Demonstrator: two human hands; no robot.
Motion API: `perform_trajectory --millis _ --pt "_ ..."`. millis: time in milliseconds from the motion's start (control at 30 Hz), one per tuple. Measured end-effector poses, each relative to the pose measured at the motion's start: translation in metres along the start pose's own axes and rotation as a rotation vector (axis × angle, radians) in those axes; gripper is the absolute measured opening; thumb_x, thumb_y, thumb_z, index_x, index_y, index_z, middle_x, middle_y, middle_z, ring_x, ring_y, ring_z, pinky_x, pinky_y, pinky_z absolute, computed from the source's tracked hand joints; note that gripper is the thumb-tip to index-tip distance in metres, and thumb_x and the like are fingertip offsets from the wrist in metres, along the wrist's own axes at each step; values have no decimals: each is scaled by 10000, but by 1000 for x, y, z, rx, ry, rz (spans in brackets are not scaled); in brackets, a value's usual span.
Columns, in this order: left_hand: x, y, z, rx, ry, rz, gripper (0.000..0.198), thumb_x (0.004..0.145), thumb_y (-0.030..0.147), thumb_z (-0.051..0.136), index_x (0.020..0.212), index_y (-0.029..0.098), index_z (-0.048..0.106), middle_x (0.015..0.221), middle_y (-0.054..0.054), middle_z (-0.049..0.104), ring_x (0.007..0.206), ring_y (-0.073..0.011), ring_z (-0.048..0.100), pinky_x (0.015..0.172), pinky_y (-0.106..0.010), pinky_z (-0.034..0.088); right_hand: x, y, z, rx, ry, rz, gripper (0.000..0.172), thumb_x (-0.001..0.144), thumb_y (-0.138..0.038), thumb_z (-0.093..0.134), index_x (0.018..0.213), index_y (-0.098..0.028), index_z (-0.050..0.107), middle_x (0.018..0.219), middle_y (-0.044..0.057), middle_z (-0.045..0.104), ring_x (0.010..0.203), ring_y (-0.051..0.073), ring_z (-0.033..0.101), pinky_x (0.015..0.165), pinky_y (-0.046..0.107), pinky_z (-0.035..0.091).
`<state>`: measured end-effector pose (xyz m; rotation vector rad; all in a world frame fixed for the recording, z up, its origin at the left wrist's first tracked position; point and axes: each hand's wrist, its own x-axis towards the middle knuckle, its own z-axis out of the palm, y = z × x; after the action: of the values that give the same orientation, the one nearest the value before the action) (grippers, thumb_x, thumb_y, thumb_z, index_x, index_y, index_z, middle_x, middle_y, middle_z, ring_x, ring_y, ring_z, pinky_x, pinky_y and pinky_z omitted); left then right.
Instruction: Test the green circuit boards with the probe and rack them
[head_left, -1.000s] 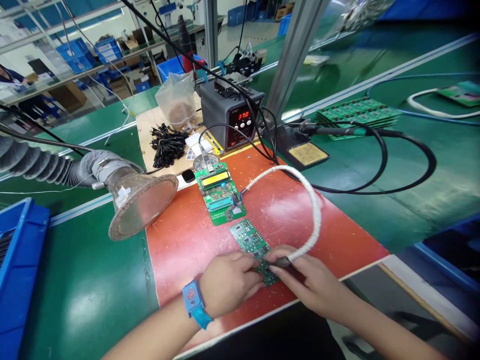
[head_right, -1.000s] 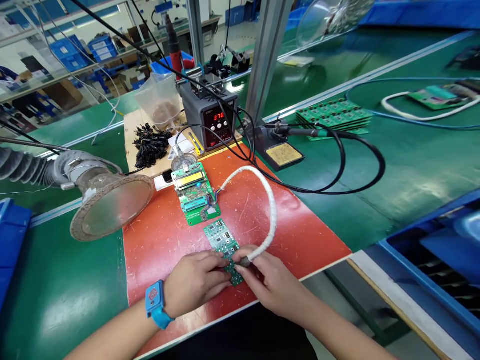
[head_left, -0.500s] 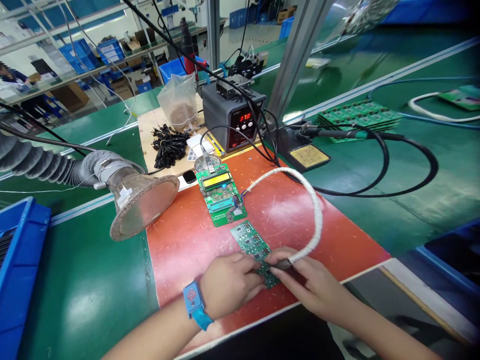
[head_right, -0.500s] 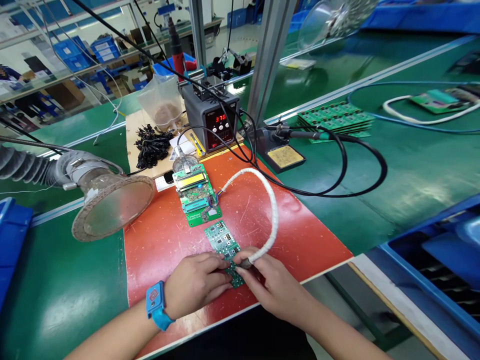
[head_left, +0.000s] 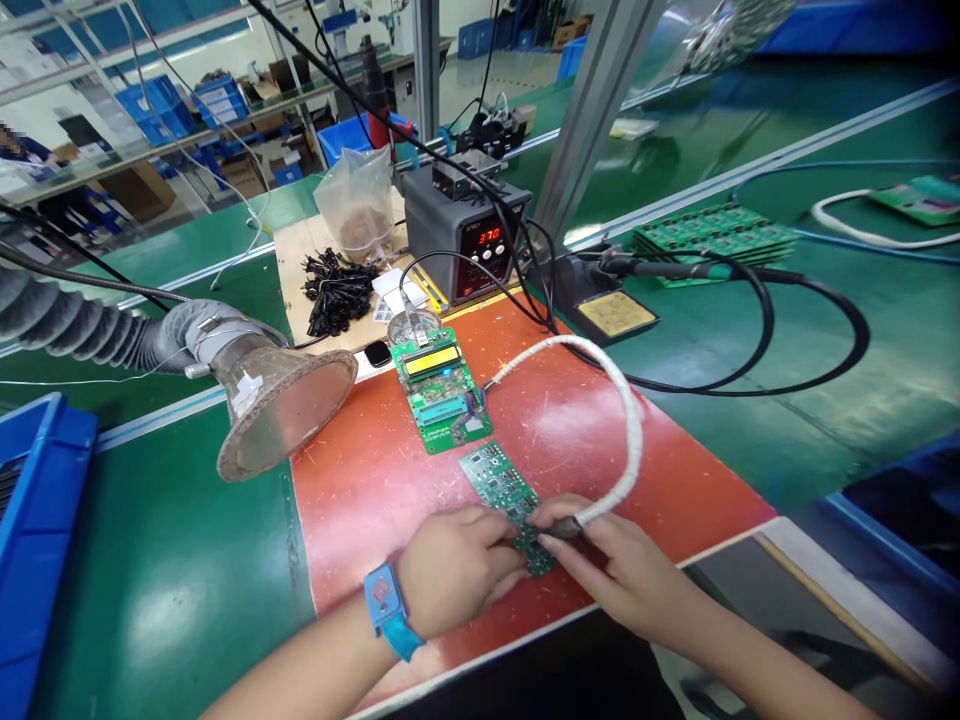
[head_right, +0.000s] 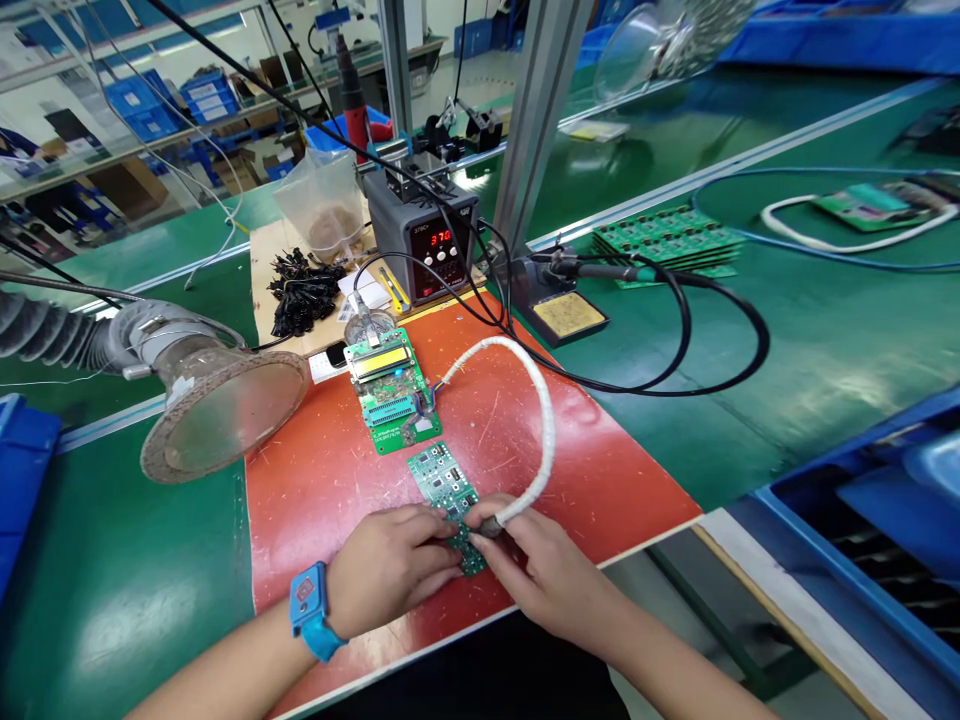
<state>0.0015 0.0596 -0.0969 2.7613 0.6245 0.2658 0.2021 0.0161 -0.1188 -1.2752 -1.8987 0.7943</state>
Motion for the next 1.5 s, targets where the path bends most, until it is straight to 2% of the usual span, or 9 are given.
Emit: perform_trajectory --millis 300,567,833,1100,1333,1500 --pt "2 -1 0 8 -18 -4 235 904 320 426 891 195 625 950 -30 629 921 -151 570 789 -269 495 2 0 0 11 12 -14 143 848 -187 447 953 -205 544 885 57 655 834 165 632 737 284 528" --pt "2 -3 0 -14 31 4 225 898 312 440 883 190 629 940 -26 635 894 -158 581 791 -273 500 3 1 0 -6 29 -32 146 845 -179 449 960 -201 537 916 71 651 848 165 631 746 283 527" --pt "2 -4 1 9 1 1 222 899 318 437 898 198 624 962 -24 629 926 -142 570 815 -264 490 6 -1 3 0 74 -54 132 832 -159 437 905 -209 536 825 38 647 779 152 632 698 260 526" --pt "2 -5 0 6 11 -1 231 899 320 436 881 194 628 943 -24 635 904 -156 575 784 -272 497 4 2 2 -15 32 -62 140 855 -172 430 965 -214 505 897 56 638 852 162 629 741 278 527" --pt "3 -6 -1 -2 34 2 228 896 316 444 872 190 633 943 -29 639 900 -152 582 794 -271 497 6 -1 1 1 52 -56 151 850 -169 431 960 -215 523 874 51 645 828 166 634 718 276 533" --pt "3 -7 -2 4 2 1 239 901 315 432 892 190 636 933 -47 636 911 -156 579 790 -275 497 7 -2 1 12 58 -43 138 848 -175 438 934 -212 538 868 47 649 817 164 634 710 262 532"
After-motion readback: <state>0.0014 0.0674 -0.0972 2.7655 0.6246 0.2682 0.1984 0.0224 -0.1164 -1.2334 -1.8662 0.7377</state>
